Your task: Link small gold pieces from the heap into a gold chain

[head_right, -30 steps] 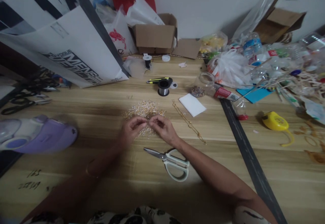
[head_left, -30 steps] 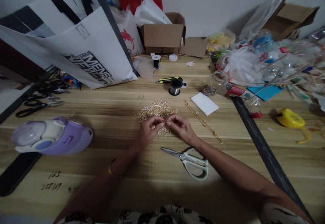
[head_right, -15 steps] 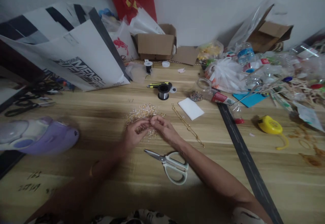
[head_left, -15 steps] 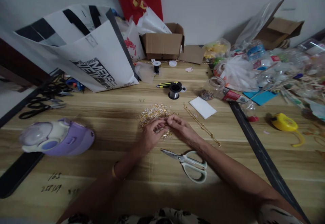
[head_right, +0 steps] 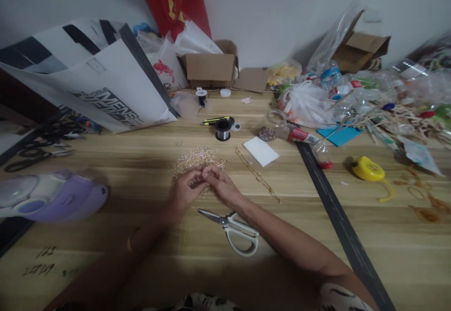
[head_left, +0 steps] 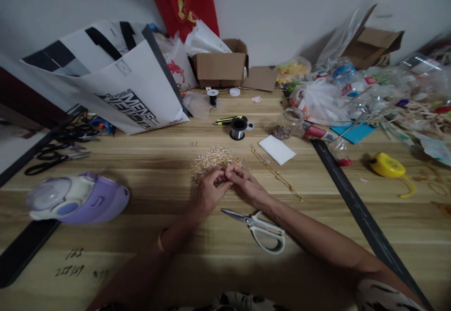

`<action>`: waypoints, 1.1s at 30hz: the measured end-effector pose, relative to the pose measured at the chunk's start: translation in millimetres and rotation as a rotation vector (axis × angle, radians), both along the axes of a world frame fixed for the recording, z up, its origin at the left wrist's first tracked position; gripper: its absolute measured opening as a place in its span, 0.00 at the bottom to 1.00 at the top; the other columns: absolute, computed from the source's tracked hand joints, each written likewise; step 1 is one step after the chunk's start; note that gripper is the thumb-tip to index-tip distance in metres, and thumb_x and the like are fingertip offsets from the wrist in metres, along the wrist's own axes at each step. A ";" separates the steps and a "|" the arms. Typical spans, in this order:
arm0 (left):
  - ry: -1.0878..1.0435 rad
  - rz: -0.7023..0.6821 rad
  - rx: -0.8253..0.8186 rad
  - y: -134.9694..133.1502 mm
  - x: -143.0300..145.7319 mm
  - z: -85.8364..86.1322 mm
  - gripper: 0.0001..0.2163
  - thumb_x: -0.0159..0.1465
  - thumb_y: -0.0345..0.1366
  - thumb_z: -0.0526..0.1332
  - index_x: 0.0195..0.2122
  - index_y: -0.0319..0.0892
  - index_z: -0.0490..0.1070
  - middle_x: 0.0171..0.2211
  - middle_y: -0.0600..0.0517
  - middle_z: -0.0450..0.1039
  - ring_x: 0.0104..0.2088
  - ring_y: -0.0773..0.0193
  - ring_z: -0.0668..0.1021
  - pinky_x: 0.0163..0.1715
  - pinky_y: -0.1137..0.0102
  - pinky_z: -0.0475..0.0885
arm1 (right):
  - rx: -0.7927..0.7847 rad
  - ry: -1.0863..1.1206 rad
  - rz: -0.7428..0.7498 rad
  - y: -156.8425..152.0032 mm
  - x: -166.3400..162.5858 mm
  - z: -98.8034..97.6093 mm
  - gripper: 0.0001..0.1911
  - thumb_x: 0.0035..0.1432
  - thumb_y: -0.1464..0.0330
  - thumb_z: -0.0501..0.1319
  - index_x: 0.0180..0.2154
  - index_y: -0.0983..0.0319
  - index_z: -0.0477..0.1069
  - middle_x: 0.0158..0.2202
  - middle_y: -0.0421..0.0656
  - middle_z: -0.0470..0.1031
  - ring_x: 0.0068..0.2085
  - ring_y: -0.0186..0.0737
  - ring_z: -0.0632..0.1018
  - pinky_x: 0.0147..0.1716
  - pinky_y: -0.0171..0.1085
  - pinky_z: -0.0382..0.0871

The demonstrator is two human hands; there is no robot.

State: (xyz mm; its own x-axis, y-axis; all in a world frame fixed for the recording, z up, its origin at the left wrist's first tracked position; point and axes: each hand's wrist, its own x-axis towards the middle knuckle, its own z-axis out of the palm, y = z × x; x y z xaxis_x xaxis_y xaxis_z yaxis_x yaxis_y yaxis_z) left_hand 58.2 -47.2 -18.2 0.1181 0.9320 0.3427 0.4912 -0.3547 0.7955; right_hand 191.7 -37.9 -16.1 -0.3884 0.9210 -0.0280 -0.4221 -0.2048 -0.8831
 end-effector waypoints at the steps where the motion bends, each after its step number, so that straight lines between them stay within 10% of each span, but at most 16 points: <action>1: 0.010 0.003 -0.009 -0.4 0.0 0.7 0.02 0.54 0.31 0.63 0.27 0.40 0.70 0.28 0.52 0.74 0.26 0.69 0.73 0.28 0.75 0.69 | 0.018 -0.023 -0.016 -1.5 -0.7 0.5 0.15 0.51 0.58 0.65 0.28 0.62 0.64 0.29 0.38 0.67 0.34 0.35 0.69 0.36 0.34 0.62; 12: 0.050 -0.075 -0.023 2.6 -2.6 3.3 0.05 0.56 0.30 0.59 0.23 0.40 0.68 0.25 0.52 0.71 0.28 0.67 0.72 0.30 0.73 0.67 | 0.261 -0.340 0.010 -6.0 7.2 16.9 0.15 0.58 0.56 0.57 0.30 0.61 0.61 0.28 0.39 0.63 0.33 0.36 0.66 0.34 0.34 0.62; 21: -0.070 -0.147 -0.008 4.6 -3.5 0.5 0.04 0.55 0.27 0.59 0.25 0.39 0.70 0.24 0.52 0.71 0.27 0.67 0.73 0.29 0.74 0.68 | 0.729 -1.085 -0.047 -8.9 28.9 43.4 0.06 0.63 0.68 0.51 0.34 0.60 0.64 0.31 0.43 0.67 0.30 0.37 0.67 0.30 0.36 0.57; 33: -0.164 -0.071 -0.150 8.8 -18.2 2.1 0.04 0.57 0.33 0.61 0.28 0.39 0.73 0.27 0.51 0.76 0.28 0.66 0.75 0.30 0.73 0.70 | 0.296 -0.508 0.068 28.6 51.8 29.2 0.12 0.58 0.60 0.58 0.33 0.63 0.65 0.21 0.37 0.66 0.23 0.32 0.68 0.25 0.33 0.62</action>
